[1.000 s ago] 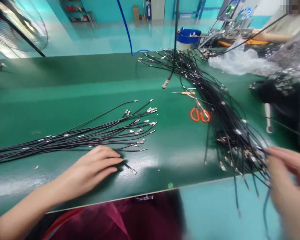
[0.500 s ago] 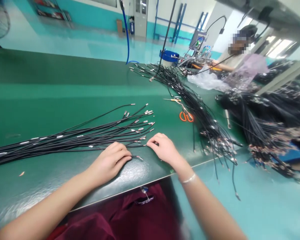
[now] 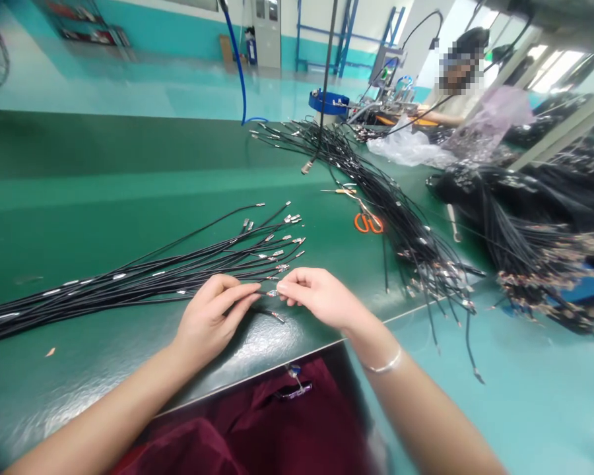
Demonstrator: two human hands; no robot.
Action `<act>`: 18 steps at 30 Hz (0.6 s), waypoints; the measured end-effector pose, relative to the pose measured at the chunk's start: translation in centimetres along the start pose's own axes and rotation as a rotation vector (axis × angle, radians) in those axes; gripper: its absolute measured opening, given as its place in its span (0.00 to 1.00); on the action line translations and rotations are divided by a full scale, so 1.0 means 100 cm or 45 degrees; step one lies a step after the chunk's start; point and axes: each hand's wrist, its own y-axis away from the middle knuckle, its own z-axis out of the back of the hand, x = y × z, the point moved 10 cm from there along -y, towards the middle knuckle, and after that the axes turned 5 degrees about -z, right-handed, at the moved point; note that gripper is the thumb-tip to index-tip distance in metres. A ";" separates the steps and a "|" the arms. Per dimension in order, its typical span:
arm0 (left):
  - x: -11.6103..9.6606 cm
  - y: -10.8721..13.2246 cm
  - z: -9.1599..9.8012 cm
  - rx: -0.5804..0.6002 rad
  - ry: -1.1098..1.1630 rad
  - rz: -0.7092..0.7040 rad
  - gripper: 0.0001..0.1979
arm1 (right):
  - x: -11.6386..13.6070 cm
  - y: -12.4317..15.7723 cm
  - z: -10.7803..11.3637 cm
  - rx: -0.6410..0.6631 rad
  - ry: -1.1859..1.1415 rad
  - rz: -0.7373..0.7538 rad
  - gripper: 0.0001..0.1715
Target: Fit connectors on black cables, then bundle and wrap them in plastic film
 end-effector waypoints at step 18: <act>-0.016 0.007 -0.040 0.478 0.043 -0.186 0.11 | -0.041 -0.003 0.038 -0.437 0.553 -0.176 0.19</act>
